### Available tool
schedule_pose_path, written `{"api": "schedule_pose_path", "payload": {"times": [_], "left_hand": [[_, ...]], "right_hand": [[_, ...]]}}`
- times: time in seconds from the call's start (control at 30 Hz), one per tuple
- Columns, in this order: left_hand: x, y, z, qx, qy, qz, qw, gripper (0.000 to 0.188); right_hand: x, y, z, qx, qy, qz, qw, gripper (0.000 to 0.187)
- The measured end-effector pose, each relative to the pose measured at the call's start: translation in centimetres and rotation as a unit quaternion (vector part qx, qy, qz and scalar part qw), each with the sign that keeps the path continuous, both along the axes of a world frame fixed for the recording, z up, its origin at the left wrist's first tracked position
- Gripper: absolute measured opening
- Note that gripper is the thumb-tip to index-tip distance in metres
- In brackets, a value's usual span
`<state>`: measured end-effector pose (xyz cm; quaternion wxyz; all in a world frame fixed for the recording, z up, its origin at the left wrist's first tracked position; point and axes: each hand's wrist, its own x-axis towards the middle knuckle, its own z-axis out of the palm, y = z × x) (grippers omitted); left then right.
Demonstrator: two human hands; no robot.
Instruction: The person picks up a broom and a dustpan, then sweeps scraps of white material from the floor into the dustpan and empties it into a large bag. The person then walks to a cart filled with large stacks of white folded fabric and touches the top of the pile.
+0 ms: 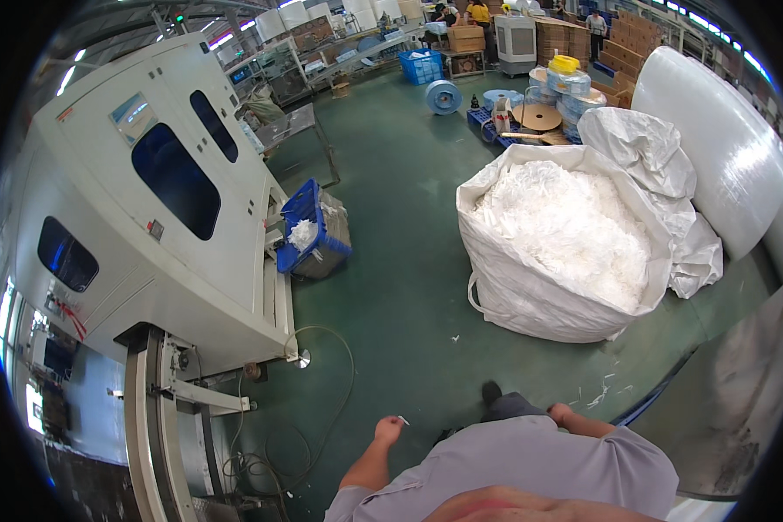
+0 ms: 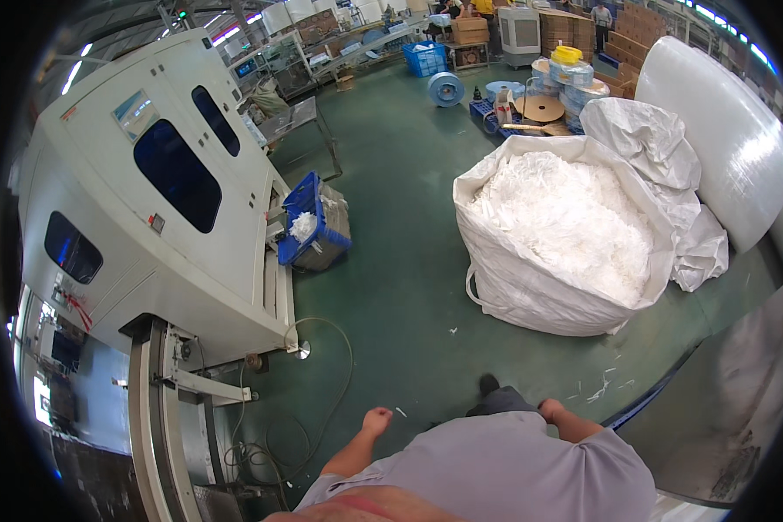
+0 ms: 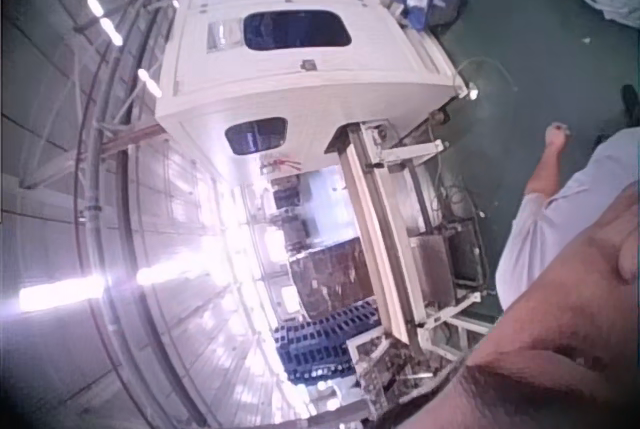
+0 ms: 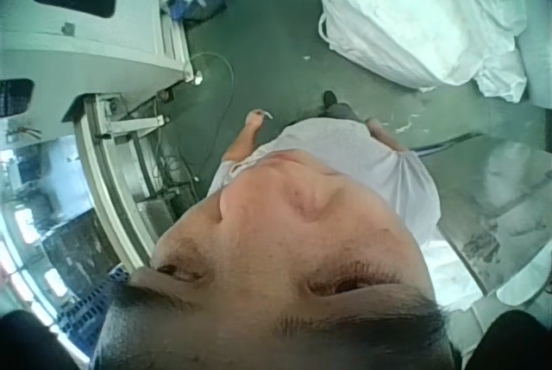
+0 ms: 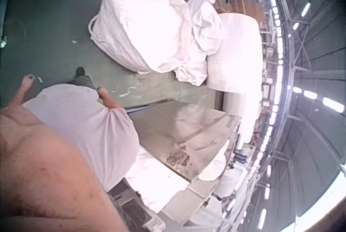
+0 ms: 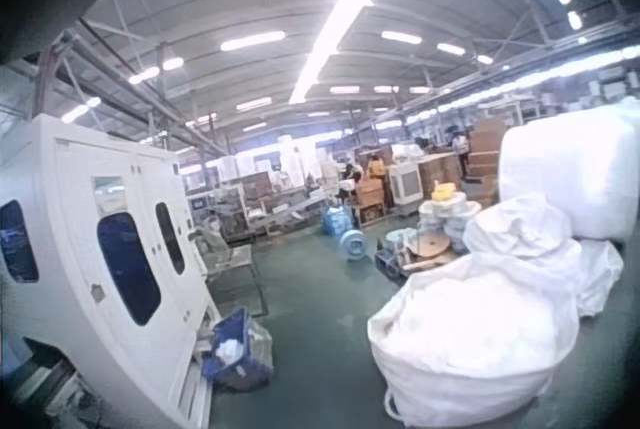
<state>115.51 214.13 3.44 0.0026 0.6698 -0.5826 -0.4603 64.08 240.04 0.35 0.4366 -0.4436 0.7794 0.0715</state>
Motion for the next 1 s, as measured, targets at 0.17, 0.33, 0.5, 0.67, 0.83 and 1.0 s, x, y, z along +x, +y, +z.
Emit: {"api": "schedule_pose_path", "payload": {"times": [0.17,0.33,0.5,0.67,0.83,1.0], "left_hand": [[-9.6,-12.2,-0.5,-0.073,0.083,-0.016,0.994,0.028],[-9.3,-15.4,0.0,0.051,0.008,0.022,0.998,0.030],[-9.6,-21.8,1.6,0.082,-0.090,-0.104,0.987,0.032],[-11.2,-28.7,2.7,0.095,-0.095,-0.066,0.989,0.031],[-16.4,-41.5,0.2,0.077,-0.032,-0.076,0.994,0.029],[-18.6,-56.6,-0.2,0.065,-0.019,-0.124,0.990,0.028]], "right_hand": [[-2.5,-12.1,-5.5,-0.086,-0.068,-0.011,0.994,0.040],[-7.1,-27.3,-3.1,0.031,-0.015,0.119,0.992,0.040],[-20.5,-42.3,-5.7,0.100,0.026,0.239,0.966,0.029],[-20.7,-60.6,1.4,-0.120,0.058,0.139,0.981,0.026],[-19.8,-71.9,7.1,-0.198,-0.071,0.011,0.978,0.027],[-19.6,-75.6,3.2,-0.077,-0.023,0.072,0.994,0.031]]}}
